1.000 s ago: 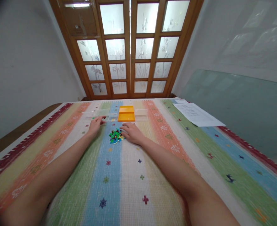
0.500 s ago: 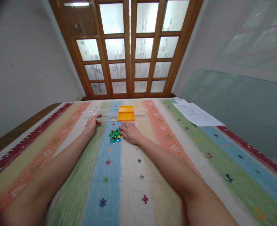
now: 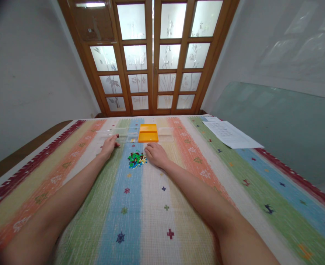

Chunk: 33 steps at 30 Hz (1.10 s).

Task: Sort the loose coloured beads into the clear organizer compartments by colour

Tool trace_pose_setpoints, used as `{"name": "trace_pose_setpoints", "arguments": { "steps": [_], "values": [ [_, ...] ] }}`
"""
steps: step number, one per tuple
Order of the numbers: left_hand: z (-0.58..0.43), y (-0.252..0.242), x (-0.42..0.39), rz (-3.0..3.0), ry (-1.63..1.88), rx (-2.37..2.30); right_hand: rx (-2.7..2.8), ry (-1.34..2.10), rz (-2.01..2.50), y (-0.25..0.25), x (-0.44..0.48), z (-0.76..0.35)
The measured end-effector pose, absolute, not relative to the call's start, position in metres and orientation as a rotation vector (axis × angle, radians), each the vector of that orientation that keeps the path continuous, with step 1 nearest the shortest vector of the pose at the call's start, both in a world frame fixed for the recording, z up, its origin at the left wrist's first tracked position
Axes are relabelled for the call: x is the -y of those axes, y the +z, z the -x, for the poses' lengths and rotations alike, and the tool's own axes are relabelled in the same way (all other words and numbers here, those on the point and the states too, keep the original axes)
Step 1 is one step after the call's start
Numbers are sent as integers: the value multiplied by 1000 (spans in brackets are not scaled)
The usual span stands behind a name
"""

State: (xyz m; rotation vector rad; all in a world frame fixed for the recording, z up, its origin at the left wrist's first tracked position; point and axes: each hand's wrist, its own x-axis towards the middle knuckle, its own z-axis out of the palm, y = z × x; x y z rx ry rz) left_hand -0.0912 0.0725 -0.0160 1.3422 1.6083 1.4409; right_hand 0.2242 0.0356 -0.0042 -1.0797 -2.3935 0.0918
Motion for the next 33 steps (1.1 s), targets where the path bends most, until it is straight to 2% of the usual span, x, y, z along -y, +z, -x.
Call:
{"name": "trace_pose_setpoints", "arguments": {
  "steps": [5,15,22,33],
  "values": [
    [94,-19,-72,-1612,1383,-1728,2345,74,1165,-7,-39,-229],
    [92,-11,-64,-1632,1280,-1810,2366,56,1244,-5,-40,-234],
    [91,-15,-65,-1715,1330,-1772,2317,74,1211,-5,-43,-235],
    [81,-10,-56,-2044,1274,-1674,1930,8,1413,2,-81,-289]
  ]
}}
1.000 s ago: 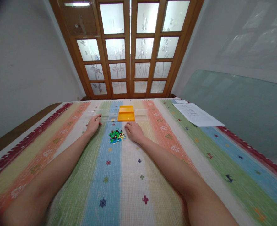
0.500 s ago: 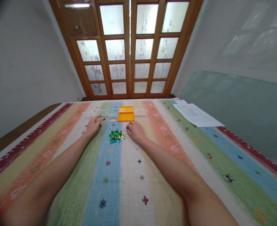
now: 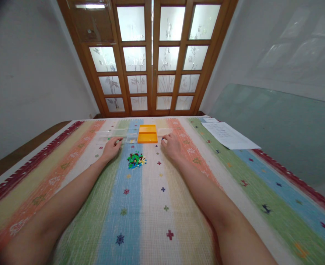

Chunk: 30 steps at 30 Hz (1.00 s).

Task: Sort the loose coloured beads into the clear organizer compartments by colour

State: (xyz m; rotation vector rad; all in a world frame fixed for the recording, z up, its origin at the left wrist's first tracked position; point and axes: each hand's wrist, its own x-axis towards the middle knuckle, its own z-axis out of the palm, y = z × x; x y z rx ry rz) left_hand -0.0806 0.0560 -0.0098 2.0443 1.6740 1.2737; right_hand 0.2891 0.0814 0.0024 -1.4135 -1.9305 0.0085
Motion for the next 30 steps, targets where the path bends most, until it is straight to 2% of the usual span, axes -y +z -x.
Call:
{"name": "trace_pose_setpoints", "arguments": {
  "steps": [6,13,25,30],
  "values": [
    [77,-9,-52,-2165,1182,-1623,1739,6,1600,-3,-104,-318],
    [70,-9,-44,-2209,1105,-1591,1790,37,1629,-16,-116,-326],
    [68,-8,-43,-2251,1086,-1548,1815,52,1589,-16,-110,-320],
    [68,-8,-42,-2269,1066,-1529,1903,56,1439,-8,-96,-305]
  ]
}}
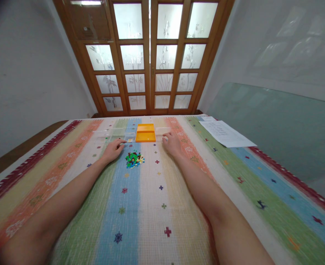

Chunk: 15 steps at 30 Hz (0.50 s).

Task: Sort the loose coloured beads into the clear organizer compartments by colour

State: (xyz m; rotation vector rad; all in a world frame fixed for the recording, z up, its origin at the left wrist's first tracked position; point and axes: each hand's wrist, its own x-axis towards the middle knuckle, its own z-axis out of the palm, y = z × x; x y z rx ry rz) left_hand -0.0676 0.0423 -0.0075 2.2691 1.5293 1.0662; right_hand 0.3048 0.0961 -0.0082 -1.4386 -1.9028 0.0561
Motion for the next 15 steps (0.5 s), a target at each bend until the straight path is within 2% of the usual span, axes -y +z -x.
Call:
{"name": "trace_pose_setpoints", "arguments": {
  "steps": [15],
  "values": [
    [67,-7,-41,-2302,1037,-1518,2511,349,740,9,-37,-249]
  ]
}}
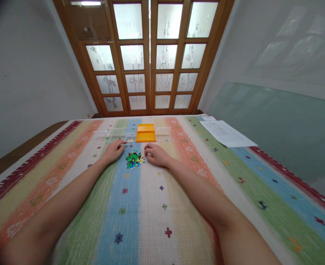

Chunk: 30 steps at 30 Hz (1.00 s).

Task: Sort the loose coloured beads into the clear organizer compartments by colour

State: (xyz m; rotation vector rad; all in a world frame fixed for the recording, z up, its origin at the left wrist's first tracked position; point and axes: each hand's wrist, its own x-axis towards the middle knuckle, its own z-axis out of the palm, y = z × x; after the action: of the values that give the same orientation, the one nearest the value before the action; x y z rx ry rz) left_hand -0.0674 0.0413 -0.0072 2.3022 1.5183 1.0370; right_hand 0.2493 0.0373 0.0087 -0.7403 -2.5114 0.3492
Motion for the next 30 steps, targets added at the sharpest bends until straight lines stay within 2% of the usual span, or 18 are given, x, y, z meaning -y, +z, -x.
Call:
{"name": "trace_pose_setpoints", "arguments": {
  "steps": [22,30],
  "values": [
    [68,-10,-43,-2412,905,-1534,2490,413,594,4,-36,-246],
    [67,-8,-41,-2445,868,-1547,2254,133,917,0,-57,-260]
  ]
}}
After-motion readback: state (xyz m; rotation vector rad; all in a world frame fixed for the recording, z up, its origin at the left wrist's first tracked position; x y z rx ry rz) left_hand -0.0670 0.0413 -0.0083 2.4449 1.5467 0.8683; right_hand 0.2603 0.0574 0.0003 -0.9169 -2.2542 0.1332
